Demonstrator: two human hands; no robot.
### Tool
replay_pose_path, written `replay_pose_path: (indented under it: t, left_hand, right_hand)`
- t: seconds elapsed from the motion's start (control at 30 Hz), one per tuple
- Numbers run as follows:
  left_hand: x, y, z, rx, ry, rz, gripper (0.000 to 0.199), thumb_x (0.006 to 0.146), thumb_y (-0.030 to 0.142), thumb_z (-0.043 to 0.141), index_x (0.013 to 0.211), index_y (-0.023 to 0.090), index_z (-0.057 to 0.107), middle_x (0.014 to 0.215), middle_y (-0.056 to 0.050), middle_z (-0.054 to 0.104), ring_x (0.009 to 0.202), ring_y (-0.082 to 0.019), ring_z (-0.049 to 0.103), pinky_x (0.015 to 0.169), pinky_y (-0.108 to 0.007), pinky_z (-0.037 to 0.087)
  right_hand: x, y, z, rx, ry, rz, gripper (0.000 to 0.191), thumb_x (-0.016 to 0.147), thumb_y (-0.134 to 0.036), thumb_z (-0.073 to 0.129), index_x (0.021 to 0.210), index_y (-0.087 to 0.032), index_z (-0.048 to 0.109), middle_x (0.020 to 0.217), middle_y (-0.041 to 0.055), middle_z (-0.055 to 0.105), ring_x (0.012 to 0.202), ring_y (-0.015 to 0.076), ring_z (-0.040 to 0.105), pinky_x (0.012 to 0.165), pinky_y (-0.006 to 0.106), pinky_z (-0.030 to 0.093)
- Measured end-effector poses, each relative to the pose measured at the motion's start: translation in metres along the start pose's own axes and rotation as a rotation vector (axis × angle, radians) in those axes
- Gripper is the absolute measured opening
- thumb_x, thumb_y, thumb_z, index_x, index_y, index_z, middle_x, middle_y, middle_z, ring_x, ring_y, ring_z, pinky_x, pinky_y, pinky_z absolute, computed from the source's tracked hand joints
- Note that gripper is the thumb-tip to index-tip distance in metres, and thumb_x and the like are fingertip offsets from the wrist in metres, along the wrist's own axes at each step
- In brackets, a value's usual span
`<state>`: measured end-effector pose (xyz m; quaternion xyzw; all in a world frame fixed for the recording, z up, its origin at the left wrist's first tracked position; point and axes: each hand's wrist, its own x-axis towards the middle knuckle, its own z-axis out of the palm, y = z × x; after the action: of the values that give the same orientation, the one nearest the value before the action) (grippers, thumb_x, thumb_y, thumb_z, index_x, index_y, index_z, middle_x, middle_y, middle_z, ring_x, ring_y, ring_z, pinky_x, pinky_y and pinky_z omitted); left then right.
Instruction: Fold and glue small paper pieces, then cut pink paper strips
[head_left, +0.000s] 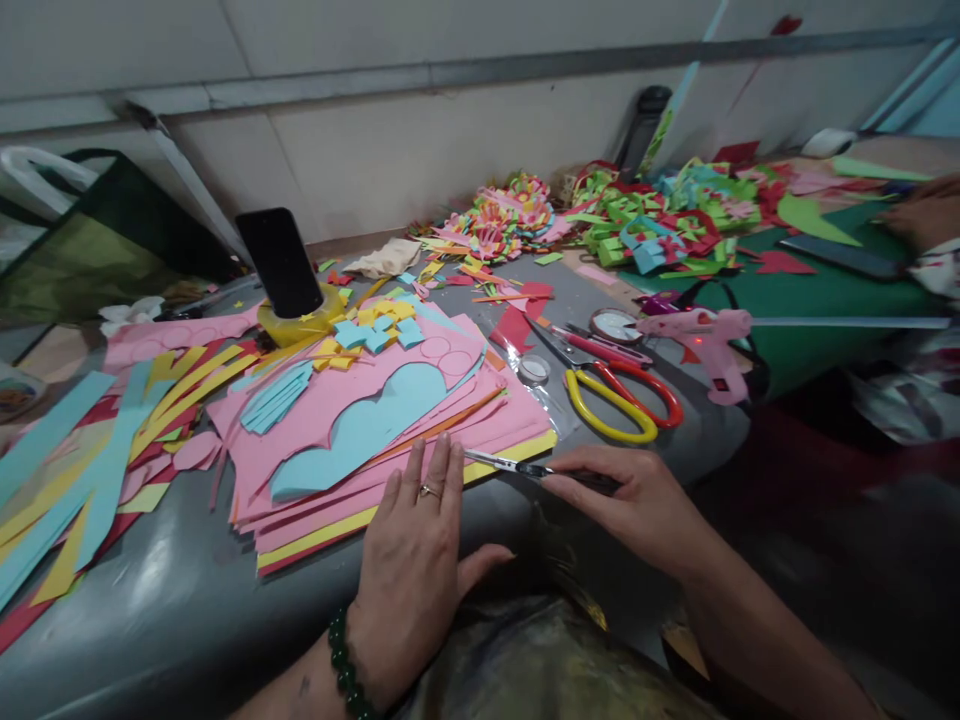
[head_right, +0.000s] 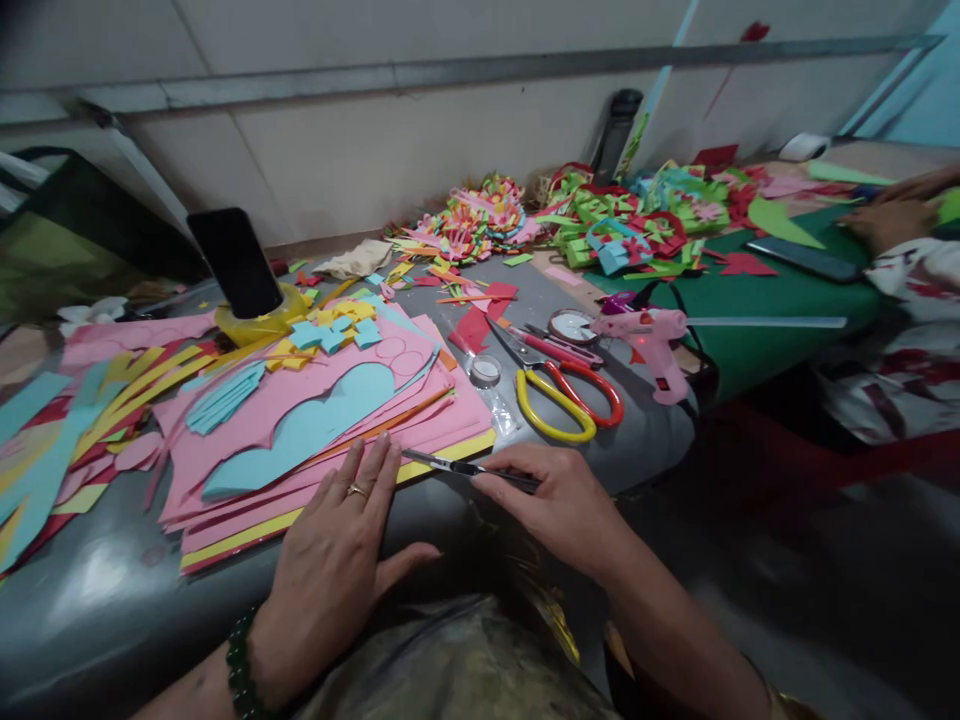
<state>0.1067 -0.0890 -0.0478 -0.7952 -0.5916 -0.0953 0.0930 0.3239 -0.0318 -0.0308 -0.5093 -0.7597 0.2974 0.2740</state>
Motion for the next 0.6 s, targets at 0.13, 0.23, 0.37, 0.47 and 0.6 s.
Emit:
replay_pose_path:
  t: [0.13, 0.23, 0.37, 0.47, 0.6]
  left_hand:
    - [-0.004, -0.006, -0.001, 0.029, 0.03, 0.006, 0.085, 0.076, 0.062, 0.055, 0.139, 0.007, 0.037, 0.145, -0.016, 0.038, 0.133, -0.033, 0.037, 0.102, -0.045, 0.041]
    - [-0.012, -0.015, 0.002, 0.043, 0.041, 0.028, 0.086, 0.077, 0.063, 0.052, 0.139, 0.006, 0.035, 0.145, -0.015, 0.038, 0.133, -0.031, 0.038, 0.101, -0.045, 0.041]
    - [-0.016, -0.021, 0.006, 0.023, 0.025, 0.044, 0.085, 0.078, 0.062, 0.052, 0.14, 0.008, 0.033, 0.145, -0.014, 0.04, 0.132, -0.029, 0.039, 0.101, -0.043, 0.042]
    - [-0.015, -0.019, 0.007, 0.026, 0.018, 0.039, 0.084, 0.078, 0.061, 0.054, 0.14, 0.008, 0.034, 0.145, -0.013, 0.04, 0.131, -0.029, 0.041, 0.102, -0.043, 0.042]
    - [-0.015, -0.017, 0.003, 0.031, 0.001, 0.031, 0.086, 0.076, 0.059, 0.058, 0.141, 0.009, 0.032, 0.146, -0.012, 0.038, 0.132, -0.029, 0.039, 0.102, -0.043, 0.042]
  right_hand:
    - [0.0, 0.003, 0.003, 0.014, -0.01, 0.018, 0.019, 0.082, -0.036, 0.06, 0.083, -0.021, 0.072, 0.082, 0.003, 0.073, 0.075, 0.0189, 0.066, 0.065, 0.027, 0.051]
    - [0.001, 0.002, 0.002, 0.019, -0.02, 0.012, 0.019, 0.083, -0.035, 0.06, 0.082, -0.021, 0.072, 0.083, 0.003, 0.073, 0.077, 0.019, 0.066, 0.066, 0.027, 0.051]
    - [0.003, -0.001, 0.002, 0.012, -0.037, -0.021, 0.017, 0.083, -0.034, 0.06, 0.083, -0.021, 0.072, 0.083, 0.0021, 0.073, 0.077, 0.0179, 0.066, 0.069, 0.027, 0.05]
    - [0.003, -0.002, 0.001, 0.002, -0.044, -0.035, 0.016, 0.082, -0.033, 0.061, 0.082, -0.021, 0.072, 0.081, 0.0015, 0.073, 0.075, 0.0169, 0.066, 0.067, 0.026, 0.05]
    - [0.002, -0.004, 0.001, -0.015, -0.037, -0.035, 0.017, 0.083, -0.034, 0.059, 0.081, -0.021, 0.072, 0.08, 0.0017, 0.073, 0.073, 0.0172, 0.066, 0.066, 0.026, 0.05]
